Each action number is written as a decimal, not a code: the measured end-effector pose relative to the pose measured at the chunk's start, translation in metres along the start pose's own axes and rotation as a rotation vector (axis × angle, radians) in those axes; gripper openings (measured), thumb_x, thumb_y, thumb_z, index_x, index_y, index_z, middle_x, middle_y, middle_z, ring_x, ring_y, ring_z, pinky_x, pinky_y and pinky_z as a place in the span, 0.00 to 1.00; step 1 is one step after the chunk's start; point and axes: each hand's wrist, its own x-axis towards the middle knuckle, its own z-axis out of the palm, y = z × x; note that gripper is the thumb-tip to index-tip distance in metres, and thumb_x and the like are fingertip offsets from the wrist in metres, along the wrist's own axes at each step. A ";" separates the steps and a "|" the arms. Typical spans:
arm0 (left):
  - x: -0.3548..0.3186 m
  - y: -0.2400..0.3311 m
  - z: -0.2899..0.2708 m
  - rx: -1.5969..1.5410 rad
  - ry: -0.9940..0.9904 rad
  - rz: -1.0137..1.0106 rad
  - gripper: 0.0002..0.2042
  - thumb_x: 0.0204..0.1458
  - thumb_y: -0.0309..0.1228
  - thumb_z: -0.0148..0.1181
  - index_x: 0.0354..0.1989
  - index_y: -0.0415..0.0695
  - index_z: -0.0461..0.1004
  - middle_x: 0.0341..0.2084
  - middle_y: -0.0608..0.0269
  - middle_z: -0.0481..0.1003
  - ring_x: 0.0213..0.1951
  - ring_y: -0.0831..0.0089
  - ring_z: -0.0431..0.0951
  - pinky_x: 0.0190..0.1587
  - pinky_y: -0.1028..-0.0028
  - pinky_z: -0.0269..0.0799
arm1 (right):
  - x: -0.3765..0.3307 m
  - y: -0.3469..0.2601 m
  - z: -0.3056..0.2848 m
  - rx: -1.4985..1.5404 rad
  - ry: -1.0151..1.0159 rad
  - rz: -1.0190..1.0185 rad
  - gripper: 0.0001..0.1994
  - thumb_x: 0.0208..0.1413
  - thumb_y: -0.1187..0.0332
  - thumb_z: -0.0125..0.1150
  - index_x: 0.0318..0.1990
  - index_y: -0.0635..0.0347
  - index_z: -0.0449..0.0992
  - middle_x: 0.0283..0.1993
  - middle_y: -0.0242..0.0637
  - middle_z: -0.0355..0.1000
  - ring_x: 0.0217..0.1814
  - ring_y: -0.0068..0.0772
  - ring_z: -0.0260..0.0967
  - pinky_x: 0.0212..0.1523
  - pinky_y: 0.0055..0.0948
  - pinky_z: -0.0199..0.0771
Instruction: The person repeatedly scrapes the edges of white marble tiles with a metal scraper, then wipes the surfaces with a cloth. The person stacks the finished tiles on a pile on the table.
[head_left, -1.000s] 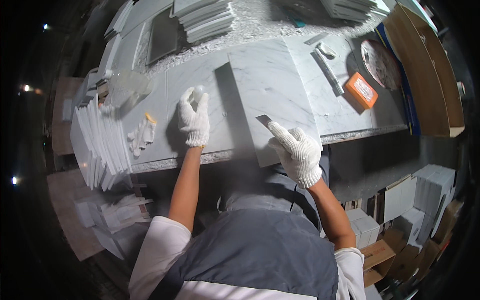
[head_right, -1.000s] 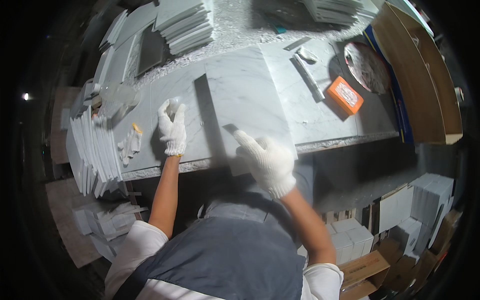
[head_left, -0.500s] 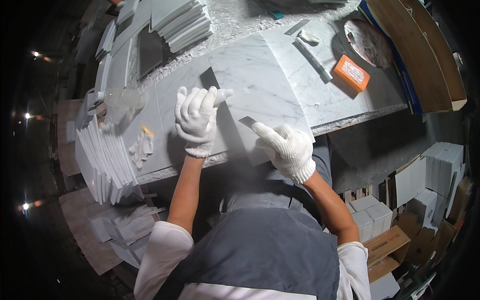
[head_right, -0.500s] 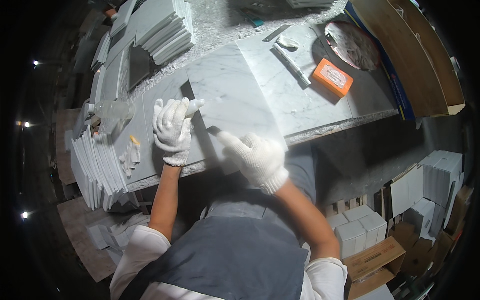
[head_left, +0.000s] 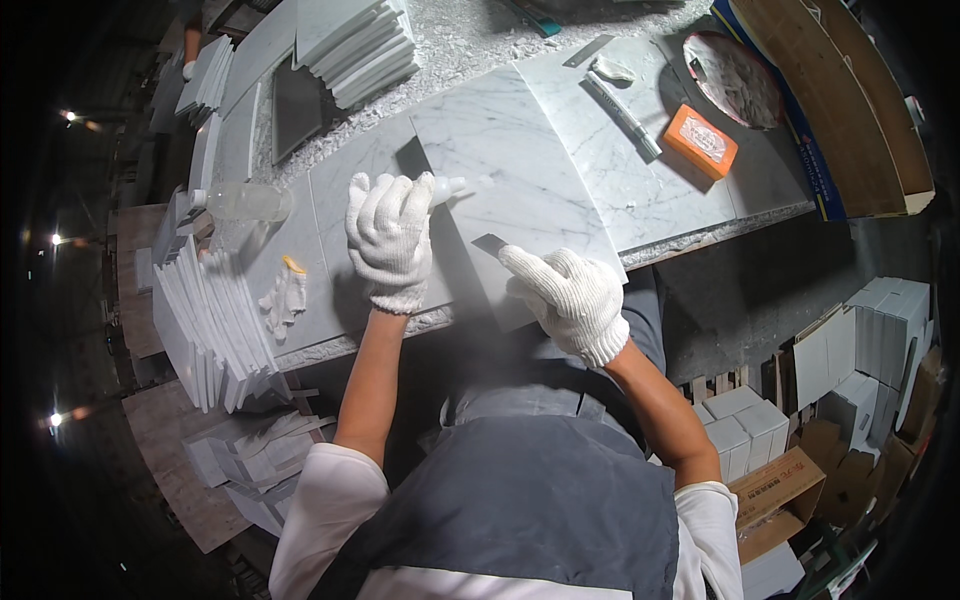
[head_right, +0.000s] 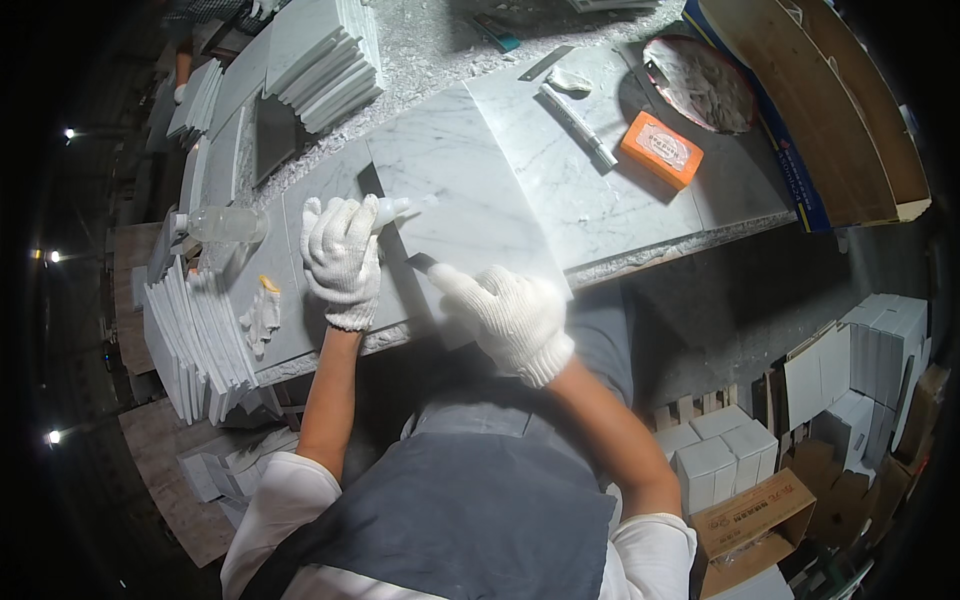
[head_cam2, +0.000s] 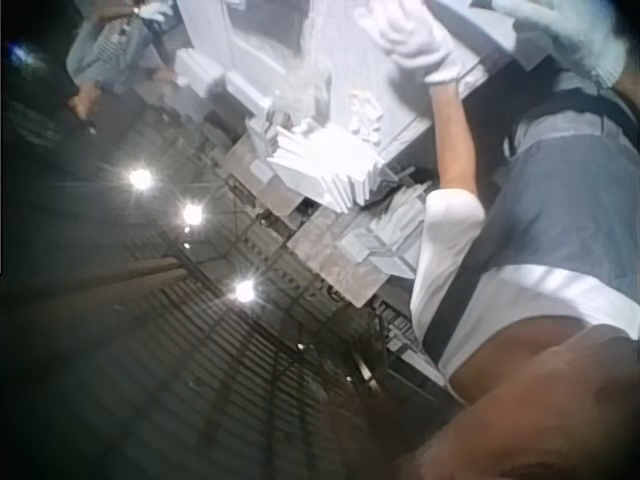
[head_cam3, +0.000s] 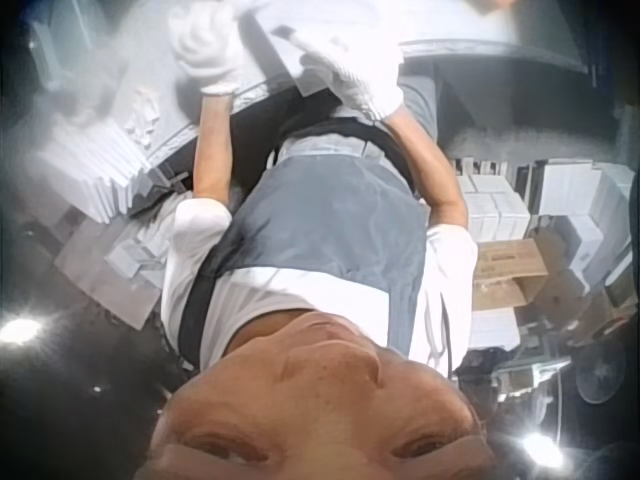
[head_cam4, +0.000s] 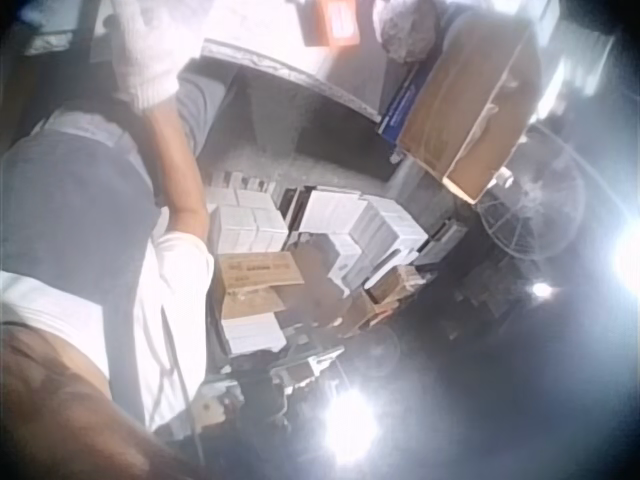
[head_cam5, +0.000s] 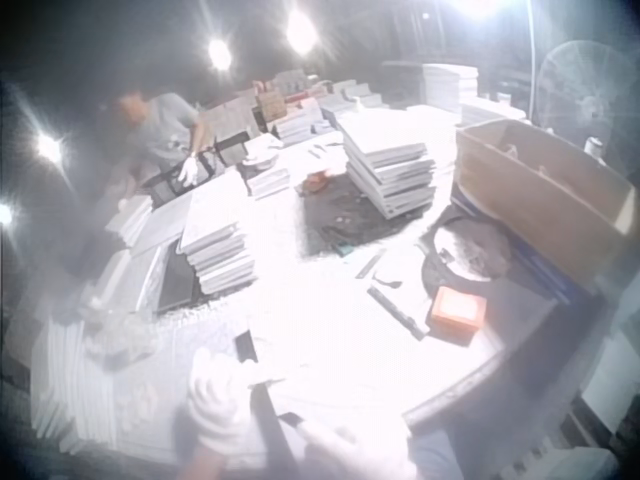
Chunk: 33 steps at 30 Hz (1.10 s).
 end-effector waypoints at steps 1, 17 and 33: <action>0.000 0.000 0.000 0.005 0.003 0.008 0.32 0.33 0.21 0.72 0.56 0.50 0.82 0.49 0.60 0.77 0.57 0.58 0.75 0.72 0.46 0.63 | -0.001 0.000 -0.002 0.005 -0.036 0.015 0.25 0.51 0.65 0.73 0.59 0.37 0.81 0.27 0.30 0.71 0.24 0.34 0.71 0.24 0.34 0.69; 0.006 0.003 0.003 0.025 0.078 0.011 0.27 0.38 0.18 0.72 0.51 0.53 0.84 0.46 0.67 0.77 0.54 0.64 0.76 0.68 0.50 0.69 | 0.003 -0.006 -0.011 0.019 -0.113 0.057 0.29 0.46 0.69 0.76 0.61 0.40 0.81 0.30 0.35 0.76 0.27 0.40 0.74 0.28 0.37 0.73; 0.006 0.004 0.005 0.023 0.114 0.030 0.26 0.39 0.18 0.74 0.51 0.53 0.83 0.46 0.68 0.76 0.53 0.65 0.77 0.67 0.50 0.70 | -0.001 -0.003 -0.006 0.030 -0.081 0.057 0.28 0.48 0.67 0.77 0.60 0.40 0.81 0.30 0.35 0.75 0.26 0.39 0.74 0.28 0.37 0.72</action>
